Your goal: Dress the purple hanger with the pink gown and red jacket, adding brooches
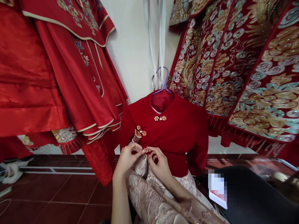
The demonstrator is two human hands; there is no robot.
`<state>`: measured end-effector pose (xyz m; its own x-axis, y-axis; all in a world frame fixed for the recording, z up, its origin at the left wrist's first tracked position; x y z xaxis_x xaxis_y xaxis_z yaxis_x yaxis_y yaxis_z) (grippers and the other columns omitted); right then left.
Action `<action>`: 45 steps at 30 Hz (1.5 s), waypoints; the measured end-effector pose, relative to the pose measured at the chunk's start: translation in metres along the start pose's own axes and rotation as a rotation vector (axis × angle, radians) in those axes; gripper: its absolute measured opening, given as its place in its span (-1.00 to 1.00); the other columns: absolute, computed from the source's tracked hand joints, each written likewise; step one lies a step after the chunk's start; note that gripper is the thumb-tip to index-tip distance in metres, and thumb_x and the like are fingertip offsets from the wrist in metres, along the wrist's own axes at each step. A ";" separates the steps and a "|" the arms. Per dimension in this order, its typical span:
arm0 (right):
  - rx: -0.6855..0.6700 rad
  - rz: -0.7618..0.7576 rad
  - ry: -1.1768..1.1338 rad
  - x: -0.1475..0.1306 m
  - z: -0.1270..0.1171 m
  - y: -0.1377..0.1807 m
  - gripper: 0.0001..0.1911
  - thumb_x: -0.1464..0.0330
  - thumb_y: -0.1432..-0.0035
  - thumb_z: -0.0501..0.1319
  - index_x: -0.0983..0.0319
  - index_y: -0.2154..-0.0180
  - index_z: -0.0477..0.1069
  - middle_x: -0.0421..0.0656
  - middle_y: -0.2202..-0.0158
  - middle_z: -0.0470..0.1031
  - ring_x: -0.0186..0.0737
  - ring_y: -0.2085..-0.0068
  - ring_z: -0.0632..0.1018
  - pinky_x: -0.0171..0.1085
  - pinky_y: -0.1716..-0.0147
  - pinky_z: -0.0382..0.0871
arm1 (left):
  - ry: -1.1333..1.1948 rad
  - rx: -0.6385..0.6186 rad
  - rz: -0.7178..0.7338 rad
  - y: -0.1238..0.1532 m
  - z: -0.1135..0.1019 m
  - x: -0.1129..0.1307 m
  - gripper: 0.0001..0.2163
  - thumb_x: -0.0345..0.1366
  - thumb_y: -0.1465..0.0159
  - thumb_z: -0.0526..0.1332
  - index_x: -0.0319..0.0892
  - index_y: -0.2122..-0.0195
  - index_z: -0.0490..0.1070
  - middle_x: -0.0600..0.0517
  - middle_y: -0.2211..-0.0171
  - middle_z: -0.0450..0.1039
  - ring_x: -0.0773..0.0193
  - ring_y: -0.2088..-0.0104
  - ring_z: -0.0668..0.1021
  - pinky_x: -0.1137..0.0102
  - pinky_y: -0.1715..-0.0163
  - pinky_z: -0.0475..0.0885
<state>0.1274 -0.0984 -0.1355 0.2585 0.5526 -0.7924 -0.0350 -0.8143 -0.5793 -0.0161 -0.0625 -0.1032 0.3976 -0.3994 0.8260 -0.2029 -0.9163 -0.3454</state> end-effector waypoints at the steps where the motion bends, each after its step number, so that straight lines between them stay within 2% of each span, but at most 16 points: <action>1: -0.003 0.005 0.001 0.000 0.000 0.000 -0.66 0.48 -0.16 0.09 0.19 0.03 0.40 -0.14 0.20 0.43 -0.33 0.33 0.47 -0.37 0.39 0.40 | 0.002 -0.001 0.002 0.000 0.000 0.000 -0.85 -0.22 -0.12 0.32 -0.19 0.38 0.49 -0.01 0.37 0.57 0.25 0.32 0.59 0.38 0.20 0.46; 6: -0.004 0.005 -0.017 0.000 0.000 0.001 -0.67 0.49 -0.15 0.08 0.19 0.04 0.39 -0.14 0.22 0.39 -0.33 0.32 0.46 -0.36 0.38 0.39 | 0.032 -0.014 -0.012 0.001 0.001 0.003 -0.84 -0.21 -0.12 0.32 -0.21 0.38 0.50 -0.01 0.37 0.57 0.25 0.33 0.59 0.38 0.21 0.46; 10: -0.006 -0.033 0.004 -0.004 0.002 0.004 -0.55 0.53 -0.04 0.15 0.19 -0.01 0.31 -0.17 0.23 0.31 -0.33 0.33 0.41 -0.36 0.40 0.36 | 0.156 -0.149 -0.031 0.008 0.014 0.012 -0.81 -0.19 -0.15 0.31 -0.23 0.36 0.52 -0.02 0.38 0.57 0.25 0.32 0.59 0.39 0.22 0.47; 12: 0.031 -0.046 0.031 -0.005 -0.001 0.005 -0.60 0.54 -0.03 0.17 0.19 0.06 0.31 -0.19 0.27 0.28 -0.34 0.36 0.38 -0.35 0.40 0.33 | 0.232 -0.190 -0.049 0.008 0.021 0.015 -0.78 -0.16 -0.18 0.28 -0.25 0.37 0.53 -0.02 0.40 0.57 0.25 0.33 0.59 0.40 0.22 0.47; 13: 0.064 -0.051 0.041 -0.006 -0.004 0.006 -0.67 0.54 -0.05 0.16 0.19 0.11 0.31 -0.21 0.30 0.27 -0.35 0.38 0.37 -0.35 0.40 0.32 | 0.273 -0.162 -0.059 0.006 0.021 0.014 -0.76 -0.15 -0.19 0.27 -0.25 0.38 0.53 -0.02 0.42 0.57 0.26 0.34 0.59 0.40 0.22 0.48; 15: 0.143 -0.069 0.046 -0.007 -0.011 0.009 -0.76 0.54 -0.09 0.14 0.19 0.19 0.30 -0.22 0.33 0.26 -0.37 0.41 0.35 -0.35 0.41 0.29 | 0.365 -0.004 -0.076 -0.003 0.013 0.009 -0.73 -0.11 -0.18 0.28 -0.25 0.33 0.53 -0.03 0.40 0.57 0.26 0.33 0.59 0.39 0.23 0.49; 18: 0.246 -0.153 0.019 -0.015 -0.022 0.014 -0.74 0.58 -0.10 0.12 0.19 0.17 0.29 -0.22 0.31 0.25 -0.39 0.43 0.33 -0.37 0.44 0.26 | 0.537 0.302 -0.105 -0.015 0.001 -0.005 -0.65 -0.07 -0.12 0.31 -0.24 0.19 0.52 -0.05 0.30 0.57 0.24 0.29 0.59 0.36 0.23 0.51; 21: 0.323 -0.270 0.007 -0.025 -0.031 0.021 -0.71 0.60 -0.09 0.13 0.18 0.16 0.28 -0.21 0.30 0.25 -0.38 0.39 0.35 -0.37 0.43 0.26 | 0.789 0.435 -0.160 -0.024 0.008 -0.018 -0.64 -0.10 -0.07 0.37 -0.25 0.21 0.53 -0.08 0.25 0.58 0.26 0.26 0.60 0.35 0.16 0.49; 24: 0.354 -0.315 0.012 -0.029 -0.035 0.025 -0.70 0.61 -0.08 0.13 0.19 0.17 0.29 -0.20 0.30 0.26 -0.33 0.32 0.37 -0.35 0.38 0.29 | 0.989 0.427 -0.196 -0.030 0.021 -0.019 -0.69 -0.17 -0.04 0.41 -0.26 0.25 0.55 -0.10 0.20 0.58 0.29 0.24 0.59 0.37 0.12 0.45; 27: 0.328 -0.293 -0.008 -0.026 -0.032 0.024 -0.69 0.62 -0.06 0.13 0.19 0.17 0.28 -0.21 0.31 0.25 -0.35 0.36 0.36 -0.37 0.42 0.27 | 1.043 0.412 -0.200 -0.030 0.024 -0.014 -0.71 -0.22 -0.03 0.41 -0.27 0.26 0.56 -0.10 0.20 0.59 0.30 0.23 0.60 0.40 0.13 0.44; 38: 0.275 -0.270 -0.019 -0.024 -0.026 0.021 -0.67 0.62 -0.02 0.13 0.18 0.18 0.29 -0.23 0.32 0.25 -0.39 0.43 0.31 -0.40 0.48 0.21 | 1.003 0.561 -0.255 -0.032 0.024 -0.024 -0.78 -0.30 0.04 0.42 -0.25 0.35 0.57 -0.04 0.36 0.61 0.33 0.36 0.60 0.45 0.27 0.44; 42: 0.267 -0.261 -0.018 -0.023 -0.025 0.021 -0.68 0.61 -0.02 0.12 0.18 0.18 0.29 -0.23 0.32 0.24 -0.38 0.42 0.31 -0.39 0.48 0.21 | 0.969 0.552 -0.273 -0.028 0.022 -0.020 -0.74 -0.30 0.06 0.43 -0.23 0.32 0.56 -0.03 0.33 0.60 0.34 0.35 0.60 0.48 0.32 0.43; 45: 0.276 -0.261 -0.017 -0.023 -0.025 0.021 -0.70 0.60 -0.01 0.11 0.19 0.21 0.26 -0.24 0.33 0.23 -0.37 0.40 0.32 -0.37 0.45 0.22 | 0.922 0.454 -0.311 -0.026 0.025 -0.012 -0.68 -0.13 0.00 0.40 -0.23 0.28 0.54 -0.05 0.31 0.59 0.32 0.39 0.58 0.48 0.42 0.41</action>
<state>0.1452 -0.1328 -0.1243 0.2772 0.7397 -0.6132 -0.2291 -0.5689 -0.7899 0.0069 -0.0344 -0.1158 -0.4931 -0.1438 0.8580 0.2182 -0.9752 -0.0381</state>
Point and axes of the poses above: each hand's wrist, its own y-axis away from the middle knuckle, its own z-axis out of the palm, x = y × z, the point moved 10 cm from there along -y, towards the middle knuckle
